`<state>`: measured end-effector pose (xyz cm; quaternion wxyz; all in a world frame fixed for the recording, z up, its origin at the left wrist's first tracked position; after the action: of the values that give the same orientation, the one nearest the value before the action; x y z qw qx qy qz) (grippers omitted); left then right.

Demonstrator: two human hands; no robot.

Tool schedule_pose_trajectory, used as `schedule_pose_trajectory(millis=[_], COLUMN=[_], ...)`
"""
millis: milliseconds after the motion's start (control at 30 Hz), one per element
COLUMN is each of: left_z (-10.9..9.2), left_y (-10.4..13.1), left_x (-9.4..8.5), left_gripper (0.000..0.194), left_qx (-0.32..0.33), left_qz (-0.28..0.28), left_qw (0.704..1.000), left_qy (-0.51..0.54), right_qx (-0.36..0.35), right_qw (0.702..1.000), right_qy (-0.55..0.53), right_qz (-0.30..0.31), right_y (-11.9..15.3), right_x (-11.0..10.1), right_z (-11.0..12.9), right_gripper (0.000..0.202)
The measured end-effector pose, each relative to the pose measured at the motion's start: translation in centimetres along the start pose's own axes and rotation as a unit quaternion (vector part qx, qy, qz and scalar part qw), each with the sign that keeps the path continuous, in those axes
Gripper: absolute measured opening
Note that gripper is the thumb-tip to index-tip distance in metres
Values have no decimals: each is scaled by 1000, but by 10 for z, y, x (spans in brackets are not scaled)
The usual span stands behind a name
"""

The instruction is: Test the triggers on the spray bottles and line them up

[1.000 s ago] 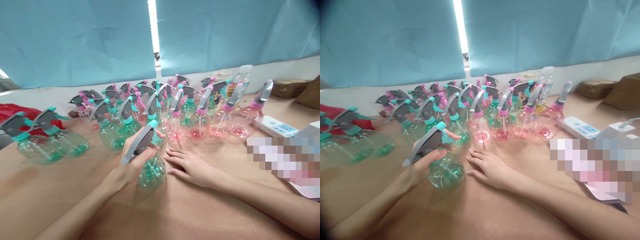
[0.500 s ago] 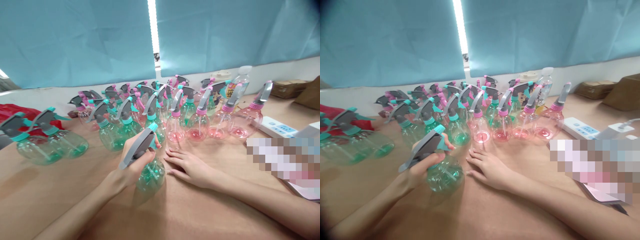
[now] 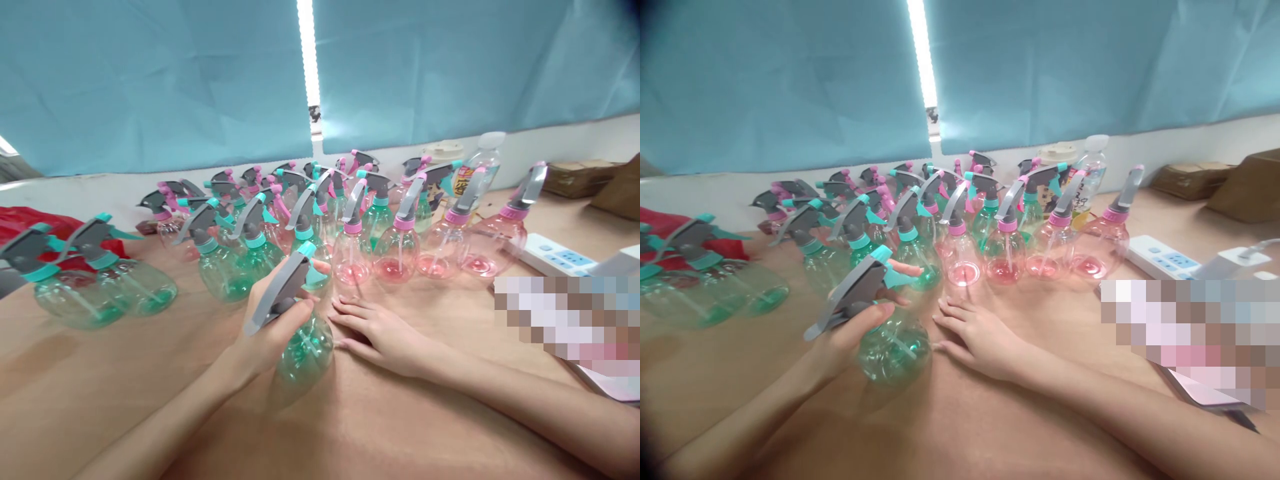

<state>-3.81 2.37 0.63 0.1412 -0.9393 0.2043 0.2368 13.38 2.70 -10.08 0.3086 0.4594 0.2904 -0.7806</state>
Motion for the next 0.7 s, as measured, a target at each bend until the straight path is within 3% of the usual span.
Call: schedule_pose_trajectory(millis=[433,700], left_z=[-1,6], left_y=[2,4], left_x=[2,3], left_gripper=[41,32], left_qx=[10,41], left_qz=[-23,-47], left_qw=[1000,998], left_qy=[11,7], right_qx=[4,5], right_qw=[1000,1000], right_qy=[-2,-4], right_qz=[5,5], right_y=[0,0], right_x=[-1,0], right_z=[1,0], right_gripper=[48,49])
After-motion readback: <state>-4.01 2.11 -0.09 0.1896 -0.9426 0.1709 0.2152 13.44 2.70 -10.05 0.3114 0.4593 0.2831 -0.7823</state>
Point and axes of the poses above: each hand's wrist, its own y-axis away from the middle knuckle, its own x-axis out of the palm, z = x × y, the point moved 3 cm from there along -y, towards the middle knuckle, and after that the axes turned 11 degrees about z, right-handed, at the moved point
